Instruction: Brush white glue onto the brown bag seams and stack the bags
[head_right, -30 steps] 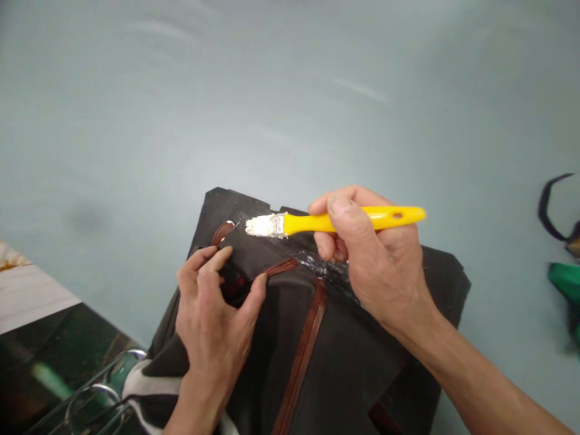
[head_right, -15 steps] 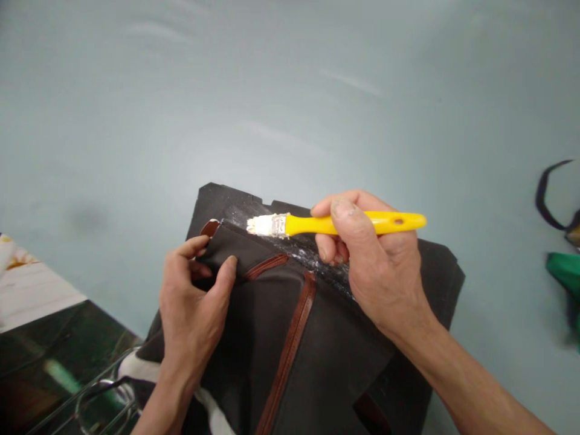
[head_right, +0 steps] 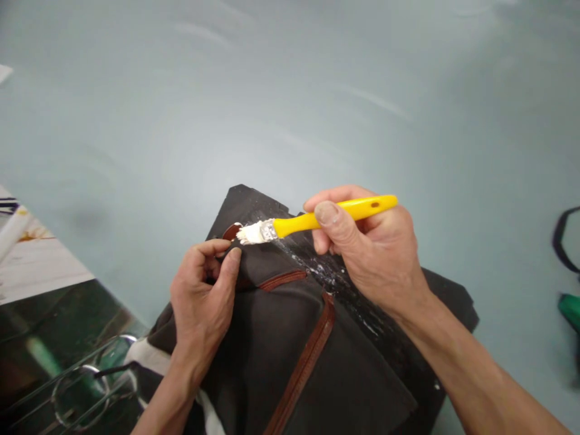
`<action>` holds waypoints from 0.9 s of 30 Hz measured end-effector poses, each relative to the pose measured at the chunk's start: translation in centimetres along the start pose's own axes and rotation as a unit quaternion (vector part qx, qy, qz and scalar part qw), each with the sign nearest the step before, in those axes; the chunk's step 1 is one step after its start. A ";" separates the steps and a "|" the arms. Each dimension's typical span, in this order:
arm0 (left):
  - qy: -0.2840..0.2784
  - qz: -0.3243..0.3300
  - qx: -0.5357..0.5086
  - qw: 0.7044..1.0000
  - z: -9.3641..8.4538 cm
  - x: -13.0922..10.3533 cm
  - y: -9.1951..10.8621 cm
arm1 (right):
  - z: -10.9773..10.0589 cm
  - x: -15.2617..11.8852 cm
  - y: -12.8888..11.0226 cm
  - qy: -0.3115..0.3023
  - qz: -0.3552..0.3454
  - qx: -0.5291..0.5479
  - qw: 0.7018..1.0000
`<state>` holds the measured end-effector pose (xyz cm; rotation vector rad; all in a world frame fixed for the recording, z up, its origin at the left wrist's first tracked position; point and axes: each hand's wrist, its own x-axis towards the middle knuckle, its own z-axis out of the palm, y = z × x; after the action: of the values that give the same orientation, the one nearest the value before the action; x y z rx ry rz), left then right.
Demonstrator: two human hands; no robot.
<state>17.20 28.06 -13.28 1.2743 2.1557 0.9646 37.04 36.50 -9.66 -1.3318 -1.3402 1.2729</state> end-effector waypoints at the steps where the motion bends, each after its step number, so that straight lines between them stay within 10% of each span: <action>1: -0.002 -0.006 -0.006 1.000 0.1 0.0 0.1 | 0.2 0.3 -0.1 -0.002 -0.010 -0.005 1.000; 27: -0.040 -0.013 -0.034 0.999 0.6 0.0 -0.2 | -0.2 -1.4 -0.8 0.016 -0.121 -0.123 0.985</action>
<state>17.47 28.22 -13.78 1.2288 2.0562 0.9521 37.23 35.19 -8.75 -1.2995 -1.6235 0.9409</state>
